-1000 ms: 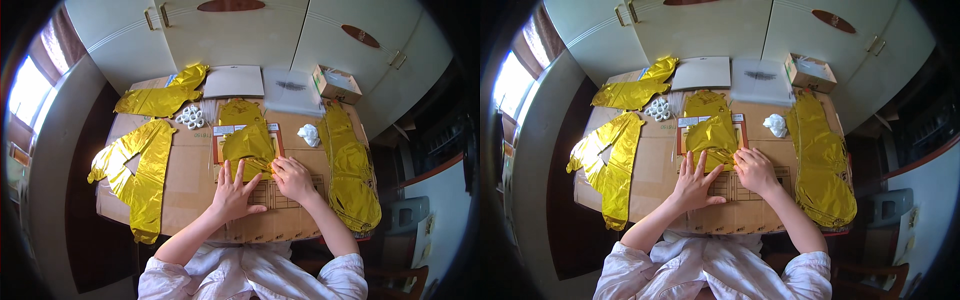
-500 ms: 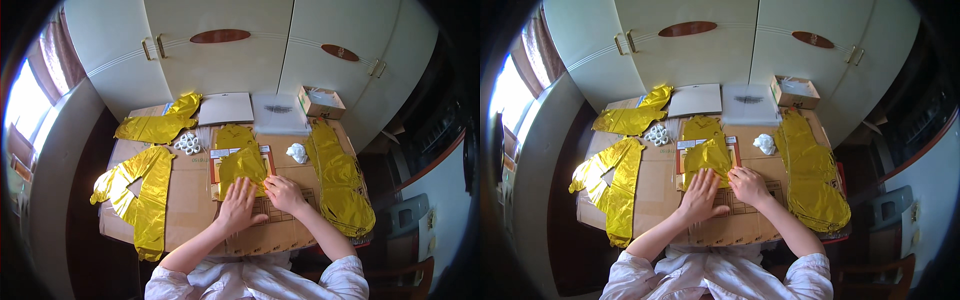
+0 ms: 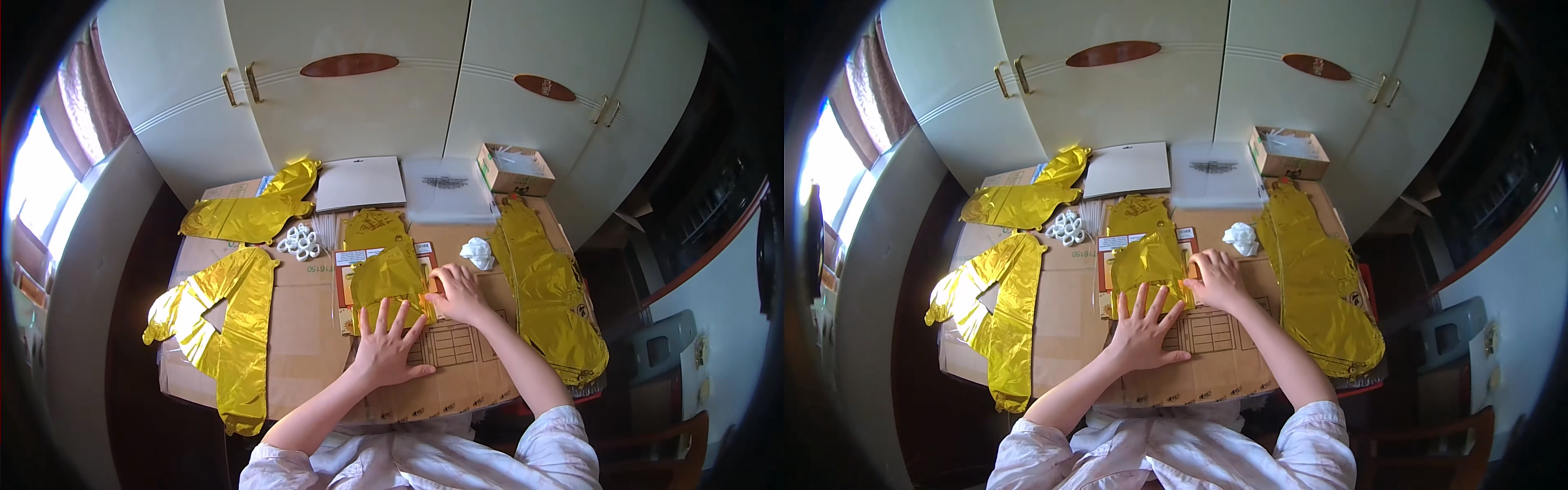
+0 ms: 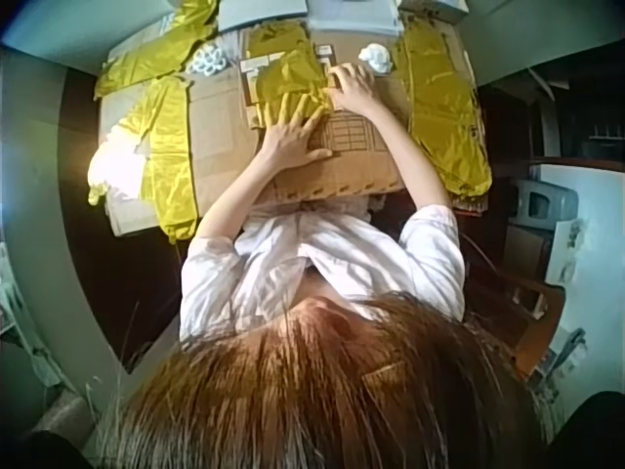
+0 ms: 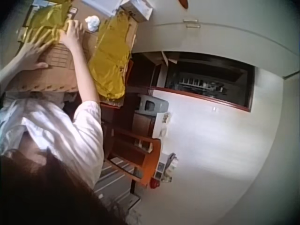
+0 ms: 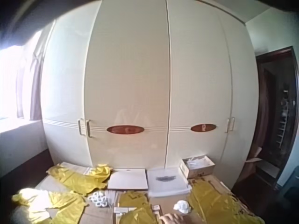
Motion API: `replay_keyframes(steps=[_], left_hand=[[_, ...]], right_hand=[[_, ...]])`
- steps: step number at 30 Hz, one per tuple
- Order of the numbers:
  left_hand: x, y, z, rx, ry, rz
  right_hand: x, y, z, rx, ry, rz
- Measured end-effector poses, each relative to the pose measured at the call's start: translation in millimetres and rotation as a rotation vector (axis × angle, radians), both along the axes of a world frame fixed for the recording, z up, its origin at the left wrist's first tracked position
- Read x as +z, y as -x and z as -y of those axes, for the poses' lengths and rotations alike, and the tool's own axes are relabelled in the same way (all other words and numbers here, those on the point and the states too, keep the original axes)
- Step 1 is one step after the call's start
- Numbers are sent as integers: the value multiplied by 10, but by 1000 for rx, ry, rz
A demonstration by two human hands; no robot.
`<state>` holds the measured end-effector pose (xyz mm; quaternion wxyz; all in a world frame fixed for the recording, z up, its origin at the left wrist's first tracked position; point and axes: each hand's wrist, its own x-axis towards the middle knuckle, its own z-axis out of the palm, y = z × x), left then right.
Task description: Packaging gold-colored foil decorations into card-backed sleeves at a workstation.
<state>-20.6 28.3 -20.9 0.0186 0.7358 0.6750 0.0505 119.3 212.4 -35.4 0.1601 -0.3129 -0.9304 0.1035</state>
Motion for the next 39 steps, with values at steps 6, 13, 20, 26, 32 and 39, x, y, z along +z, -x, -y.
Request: replay_keyframes(steps=[6, 13, 20, 26, 32, 39], left_hand=[[-46, -10, -15, 2, -20, 8], [-36, -12, -5, 5, -34, 22], [-90, -74, 89, -15, -90, 40], [-39, -321, 338, -73, -50, 38], [4, -487, 519, -91, -42, 42], [28, -543, 611, -97, -43, 33]], right_hand=[[-178, 176, -242, -205, 205, -300], [173, 414, -328, -431, 710, -400], [81, 274, -444, -151, 1118, -408], [133, -171, -409, -171, 1052, -548], [689, -660, -483, -326, 888, -828], [957, -1542, -629, -375, 679, -1112]])
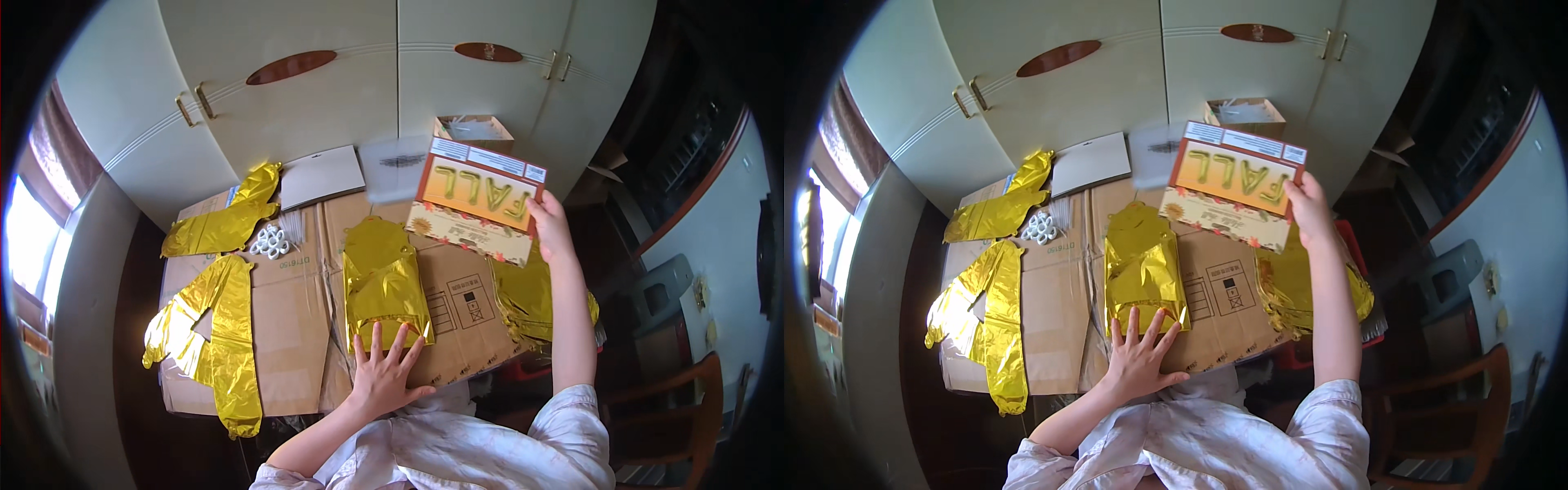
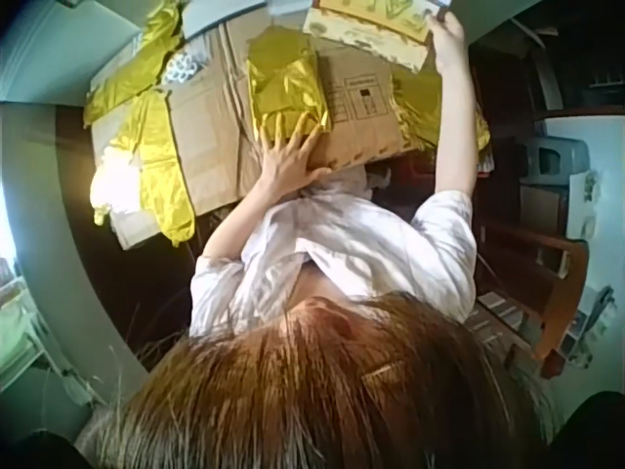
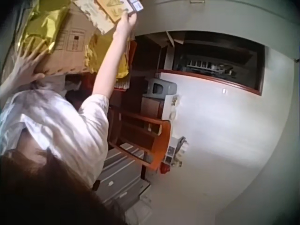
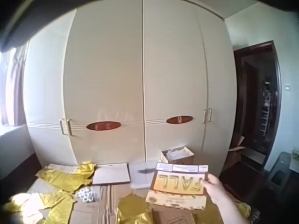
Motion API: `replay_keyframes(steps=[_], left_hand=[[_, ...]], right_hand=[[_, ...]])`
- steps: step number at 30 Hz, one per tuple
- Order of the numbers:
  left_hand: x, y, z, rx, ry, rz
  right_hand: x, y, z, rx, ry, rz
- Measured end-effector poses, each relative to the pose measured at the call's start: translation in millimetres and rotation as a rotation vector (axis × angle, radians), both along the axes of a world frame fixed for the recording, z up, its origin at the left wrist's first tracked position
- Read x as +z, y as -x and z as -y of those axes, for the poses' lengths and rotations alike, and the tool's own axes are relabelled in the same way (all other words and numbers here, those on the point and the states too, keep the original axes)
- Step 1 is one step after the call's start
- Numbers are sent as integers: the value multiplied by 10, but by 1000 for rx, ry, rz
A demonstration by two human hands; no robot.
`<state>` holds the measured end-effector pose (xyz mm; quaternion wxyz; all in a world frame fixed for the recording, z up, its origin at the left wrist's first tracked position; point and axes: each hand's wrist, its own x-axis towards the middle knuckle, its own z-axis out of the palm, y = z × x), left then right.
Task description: Packaging gold-colored foil decorations into card-backed sleeves at a workstation.
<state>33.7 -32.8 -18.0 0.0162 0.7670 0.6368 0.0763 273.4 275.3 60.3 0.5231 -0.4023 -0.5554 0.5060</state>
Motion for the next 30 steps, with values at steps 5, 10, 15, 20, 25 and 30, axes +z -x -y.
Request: replay_keyframes(steps=[5, 10, 15, 20, 25, 30], left_hand=[[38, -62, 104, -25, 3, -12], [72, -71, 172, -18, 67, -2], [103, -111, 138, -7, 52, -21], [82, -73, -129, -225, 103, 23], [167, -67, -115, -189, 121, -16], [78, -82, -146, -175, 105, -37]], right_hand=[[-413, -710, 97, -165, 18, 167], [-896, -1068, 298, -242, 88, 178], [-806, -901, 548, -444, -148, 930], [-773, -818, 887, -541, -451, 1198], [-545, -109, 1445, -61, -655, 894], [-775, 209, 1518, 382, -856, 805]])
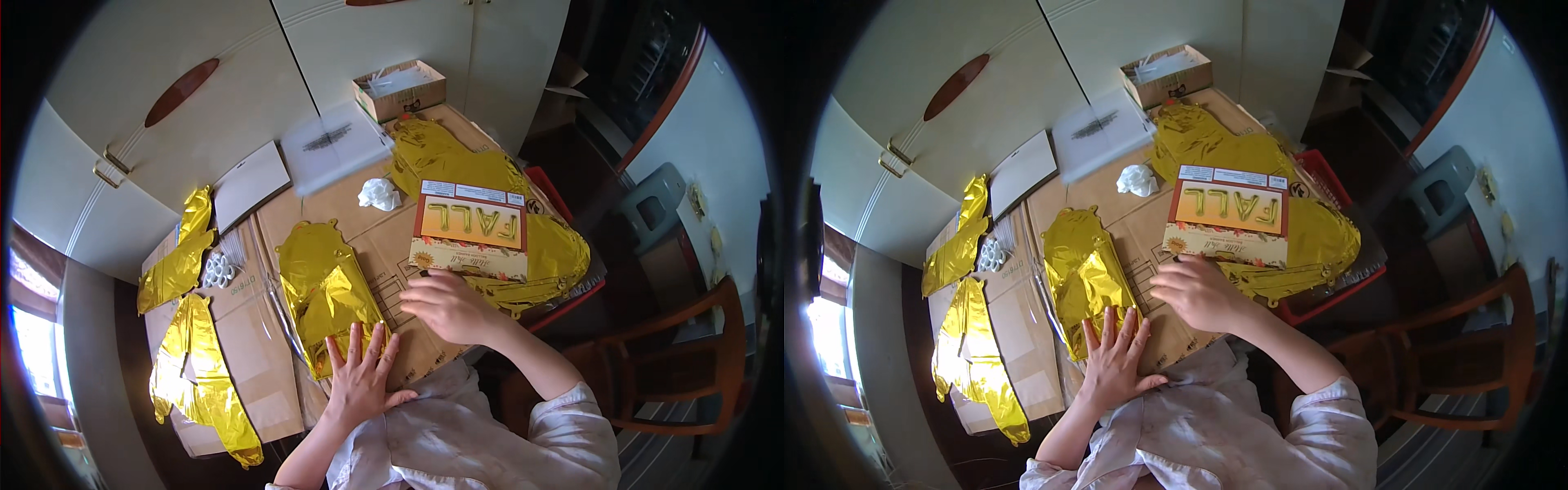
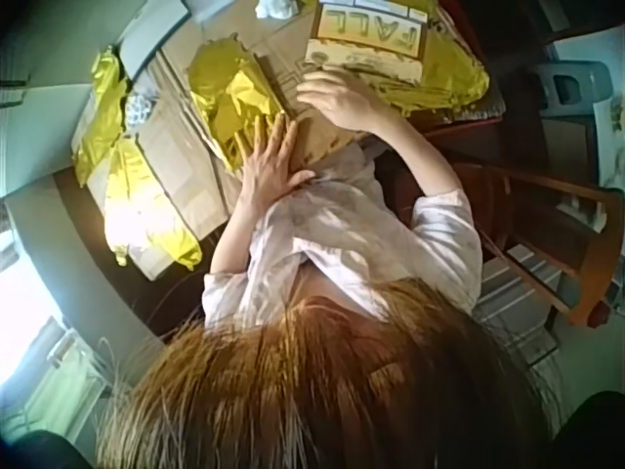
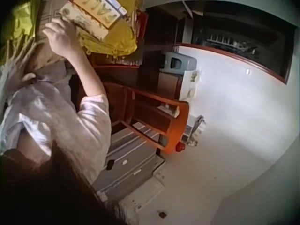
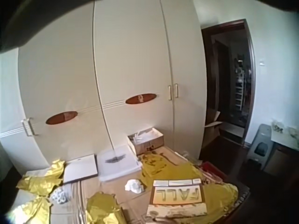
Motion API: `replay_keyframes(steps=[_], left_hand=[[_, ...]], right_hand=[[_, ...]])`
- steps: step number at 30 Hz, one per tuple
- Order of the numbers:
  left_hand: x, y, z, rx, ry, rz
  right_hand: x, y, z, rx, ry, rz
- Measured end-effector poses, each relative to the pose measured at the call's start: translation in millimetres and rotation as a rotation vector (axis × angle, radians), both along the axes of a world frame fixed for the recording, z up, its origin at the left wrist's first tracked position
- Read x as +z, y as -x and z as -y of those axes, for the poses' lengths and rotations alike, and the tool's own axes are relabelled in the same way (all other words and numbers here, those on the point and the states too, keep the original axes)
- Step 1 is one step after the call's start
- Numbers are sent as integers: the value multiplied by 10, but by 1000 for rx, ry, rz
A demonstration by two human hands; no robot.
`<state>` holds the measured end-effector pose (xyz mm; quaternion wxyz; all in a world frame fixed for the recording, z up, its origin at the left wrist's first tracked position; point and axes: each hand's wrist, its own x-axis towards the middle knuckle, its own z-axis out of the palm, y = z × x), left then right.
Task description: Packaging gold-colored foil decorations into card-backed sleeves at a workstation.
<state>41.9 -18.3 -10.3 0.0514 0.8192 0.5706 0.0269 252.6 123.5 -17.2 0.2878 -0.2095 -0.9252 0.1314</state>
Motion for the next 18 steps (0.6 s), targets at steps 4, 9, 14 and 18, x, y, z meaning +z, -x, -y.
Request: replay_keyframes(steps=[4, 9, 14, 18], left_hand=[[-58, 7, 10, 15, -16, 13], [-45, 2, 14, 9, -17, -7], [-64, 4, 11, 14, -19, -4], [-79, 5, 13, 31, -17, 8]], right_hand=[[-111, 140, -66, 83, -30, 143], [-113, 214, -128, 163, -72, 202], [-114, 241, -157, 227, -70, 201], [-98, 265, -178, 286, -51, 203]])
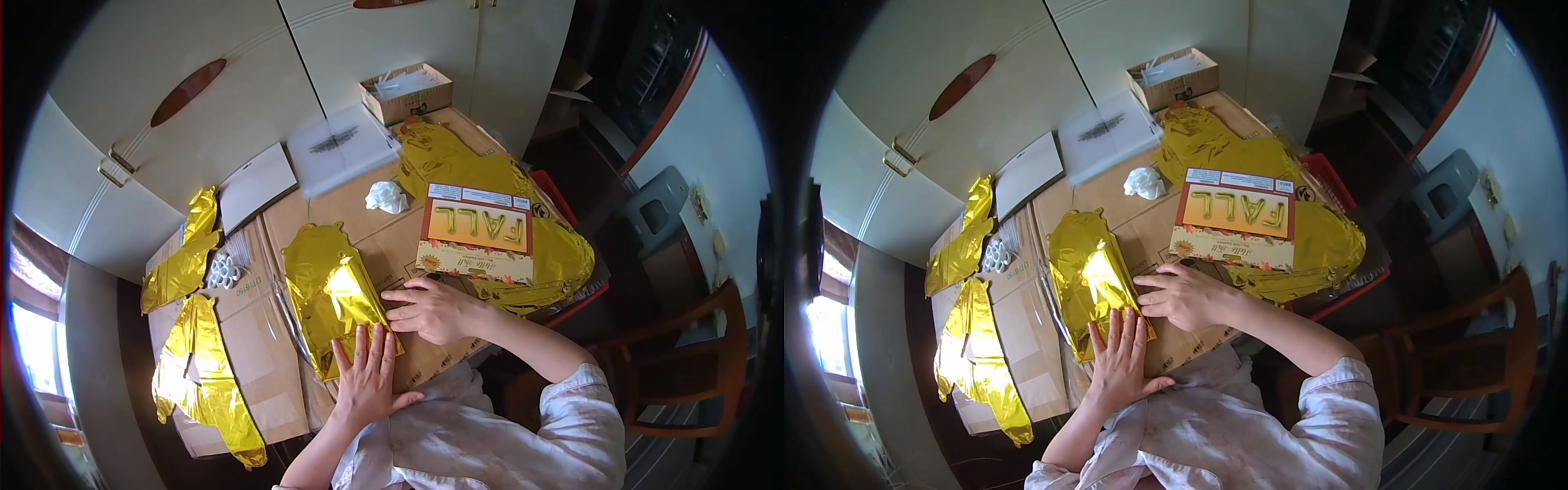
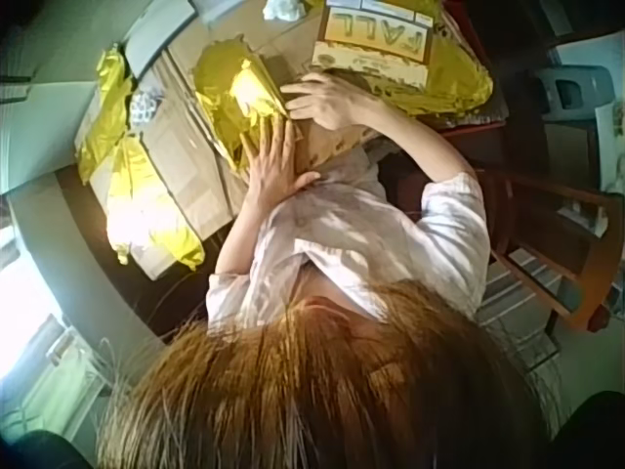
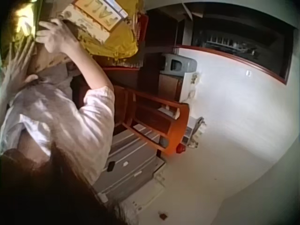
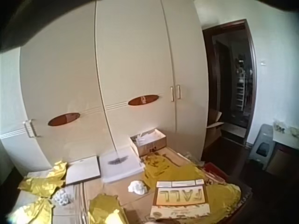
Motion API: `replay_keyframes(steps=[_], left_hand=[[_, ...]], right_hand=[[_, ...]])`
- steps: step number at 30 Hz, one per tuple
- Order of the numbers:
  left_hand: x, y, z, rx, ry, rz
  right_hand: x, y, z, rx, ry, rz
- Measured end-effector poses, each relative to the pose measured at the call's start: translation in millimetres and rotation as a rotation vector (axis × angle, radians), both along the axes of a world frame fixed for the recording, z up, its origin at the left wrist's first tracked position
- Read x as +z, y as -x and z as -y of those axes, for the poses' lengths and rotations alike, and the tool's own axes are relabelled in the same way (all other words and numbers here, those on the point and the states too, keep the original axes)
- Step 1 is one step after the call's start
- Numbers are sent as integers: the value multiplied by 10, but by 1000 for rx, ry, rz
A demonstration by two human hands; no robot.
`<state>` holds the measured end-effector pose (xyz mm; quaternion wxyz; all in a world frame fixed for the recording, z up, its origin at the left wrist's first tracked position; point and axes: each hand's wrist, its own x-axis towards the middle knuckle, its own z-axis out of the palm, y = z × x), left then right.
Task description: Packaging gold-colored foil decorations into card-backed sleeves at a workstation.
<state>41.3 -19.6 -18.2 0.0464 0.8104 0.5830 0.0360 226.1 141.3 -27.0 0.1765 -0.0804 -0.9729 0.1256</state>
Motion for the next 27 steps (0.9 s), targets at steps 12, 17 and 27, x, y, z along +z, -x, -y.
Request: replay_keyframes(steps=[12, 17, 27], left_hand=[[33, -15, -6, -8, 37, -32], [-9, -10, -17, 4, 26, -13], [28, -29, -19, 1, 63, -28]], right_hand=[[14, -74, -5, 6, -22, 9], [-39, -25, -11, 29, -65, -10], [3, 17, -70, 26, -42, 55]])
